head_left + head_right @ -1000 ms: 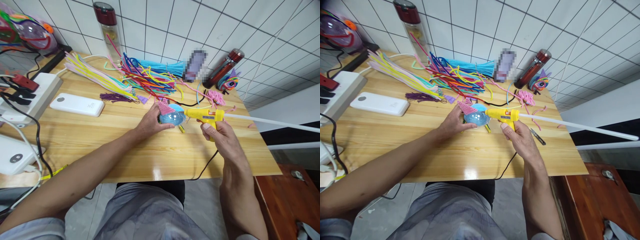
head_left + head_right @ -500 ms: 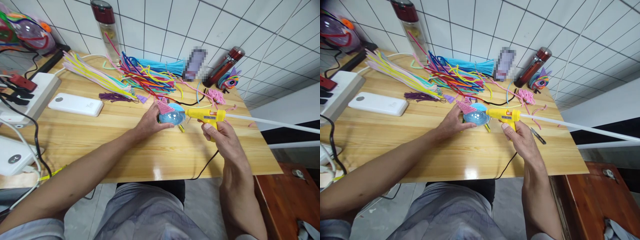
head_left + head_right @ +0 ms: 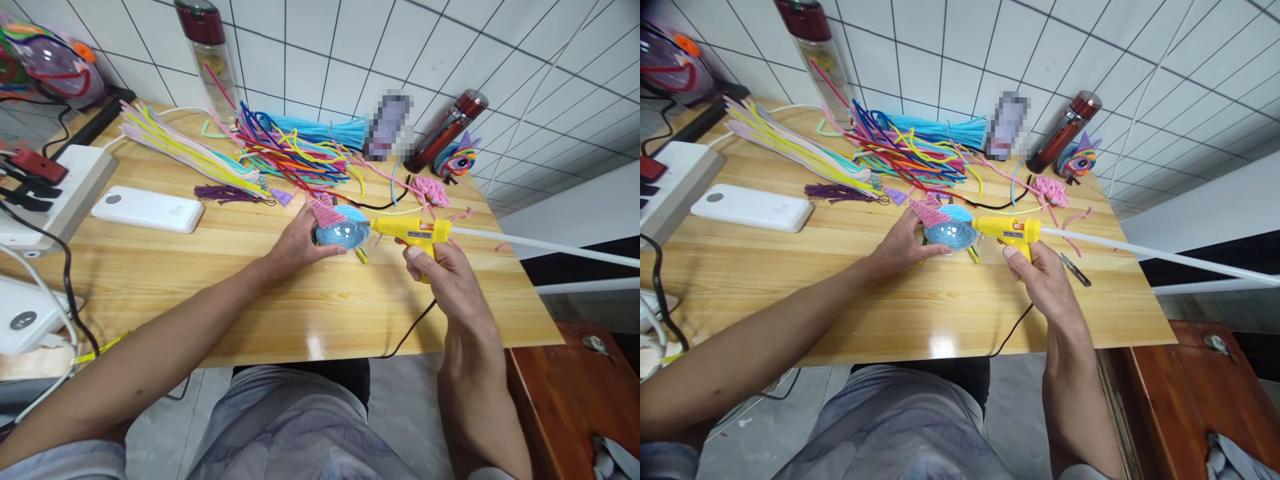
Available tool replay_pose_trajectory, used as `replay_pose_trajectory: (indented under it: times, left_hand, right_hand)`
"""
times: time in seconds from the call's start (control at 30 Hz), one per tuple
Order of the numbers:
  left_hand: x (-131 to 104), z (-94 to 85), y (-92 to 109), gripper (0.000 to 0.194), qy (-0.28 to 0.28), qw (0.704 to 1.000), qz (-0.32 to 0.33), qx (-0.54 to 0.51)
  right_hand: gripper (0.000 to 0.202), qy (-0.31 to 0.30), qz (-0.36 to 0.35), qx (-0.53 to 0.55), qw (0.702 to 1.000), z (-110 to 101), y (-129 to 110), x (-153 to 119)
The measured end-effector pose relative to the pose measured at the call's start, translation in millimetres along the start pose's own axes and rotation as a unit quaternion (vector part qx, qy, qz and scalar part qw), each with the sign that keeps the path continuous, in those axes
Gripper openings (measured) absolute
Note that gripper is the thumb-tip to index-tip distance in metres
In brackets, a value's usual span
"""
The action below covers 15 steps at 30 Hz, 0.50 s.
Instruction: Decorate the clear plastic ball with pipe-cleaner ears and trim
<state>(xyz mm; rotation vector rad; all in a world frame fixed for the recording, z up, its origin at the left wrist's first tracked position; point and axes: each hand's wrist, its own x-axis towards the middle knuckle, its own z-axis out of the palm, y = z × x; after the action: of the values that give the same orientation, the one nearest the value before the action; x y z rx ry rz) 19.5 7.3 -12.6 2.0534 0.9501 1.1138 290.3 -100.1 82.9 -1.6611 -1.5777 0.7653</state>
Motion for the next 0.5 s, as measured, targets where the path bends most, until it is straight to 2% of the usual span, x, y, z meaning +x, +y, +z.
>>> replay_pose_trajectory:
  times: [0.5]
  left_hand:
    - [0.3,-0.1,-0.6,0.073,-0.001,1.0,0.0,0.007]
  right_hand:
    - [0.055,0.007,0.005,-0.002,1.0,-0.9,3.4,-2.9]
